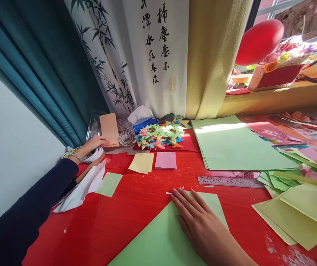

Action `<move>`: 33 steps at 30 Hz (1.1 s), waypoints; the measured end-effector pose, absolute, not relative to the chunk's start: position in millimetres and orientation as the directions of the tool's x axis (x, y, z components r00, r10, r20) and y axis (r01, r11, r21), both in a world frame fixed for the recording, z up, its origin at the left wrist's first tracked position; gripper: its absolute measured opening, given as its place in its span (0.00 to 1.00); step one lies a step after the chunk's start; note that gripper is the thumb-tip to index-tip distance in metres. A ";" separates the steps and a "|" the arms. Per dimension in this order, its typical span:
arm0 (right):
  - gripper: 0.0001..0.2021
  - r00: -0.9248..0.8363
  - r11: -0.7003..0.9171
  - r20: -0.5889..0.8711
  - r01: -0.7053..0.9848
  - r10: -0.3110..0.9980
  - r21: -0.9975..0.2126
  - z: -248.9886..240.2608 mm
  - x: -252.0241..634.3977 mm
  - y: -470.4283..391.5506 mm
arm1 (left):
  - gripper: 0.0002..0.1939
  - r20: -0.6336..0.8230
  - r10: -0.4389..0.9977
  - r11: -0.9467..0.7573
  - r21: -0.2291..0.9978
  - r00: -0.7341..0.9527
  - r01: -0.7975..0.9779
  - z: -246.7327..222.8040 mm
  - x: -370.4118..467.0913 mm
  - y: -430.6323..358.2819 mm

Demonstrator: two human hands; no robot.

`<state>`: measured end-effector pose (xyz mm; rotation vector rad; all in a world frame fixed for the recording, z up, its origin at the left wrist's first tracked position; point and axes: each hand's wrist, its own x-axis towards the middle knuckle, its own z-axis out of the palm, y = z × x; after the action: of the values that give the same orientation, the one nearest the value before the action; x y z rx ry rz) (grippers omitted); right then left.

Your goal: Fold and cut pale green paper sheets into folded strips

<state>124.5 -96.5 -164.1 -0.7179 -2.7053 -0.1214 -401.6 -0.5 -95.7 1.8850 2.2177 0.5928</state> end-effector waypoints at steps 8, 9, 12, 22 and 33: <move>0.28 -0.805 0.868 0.348 0.493 0.481 -0.059 -163.5 123.9 -96.1 | 0.18 0.148 0.975 0.094 0.395 -0.165 0.914 -96.7 -397.2 -1.3; 0.27 -0.802 0.867 0.349 0.493 0.485 -0.072 -163.7 123.8 -96.1 | 0.19 0.146 0.977 0.089 0.388 -0.156 0.917 -96.7 -395.3 -1.7; 0.27 -0.798 0.869 0.357 0.485 0.486 -0.098 -164.6 123.7 -96.0 | 0.23 0.141 0.983 0.059 0.356 -0.116 0.932 -94.5 -386.4 -4.5; 0.28 -0.815 0.876 0.354 0.482 0.459 -0.029 -161.5 123.4 -94.9 | 0.18 0.207 0.978 -0.033 0.185 -0.006 0.982 -75.1 -358.1 -23.4; 0.29 -0.799 0.879 0.393 0.475 0.454 -0.050 -160.3 122.6 -95.8 | 0.18 0.401 0.886 0.179 0.171 -0.234 0.969 -76.2 -375.8 -19.6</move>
<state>122.6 -95.8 -160.3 -0.6843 -2.6495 -0.0716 -375.8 -19.6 -76.2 2.0561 2.5645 0.6643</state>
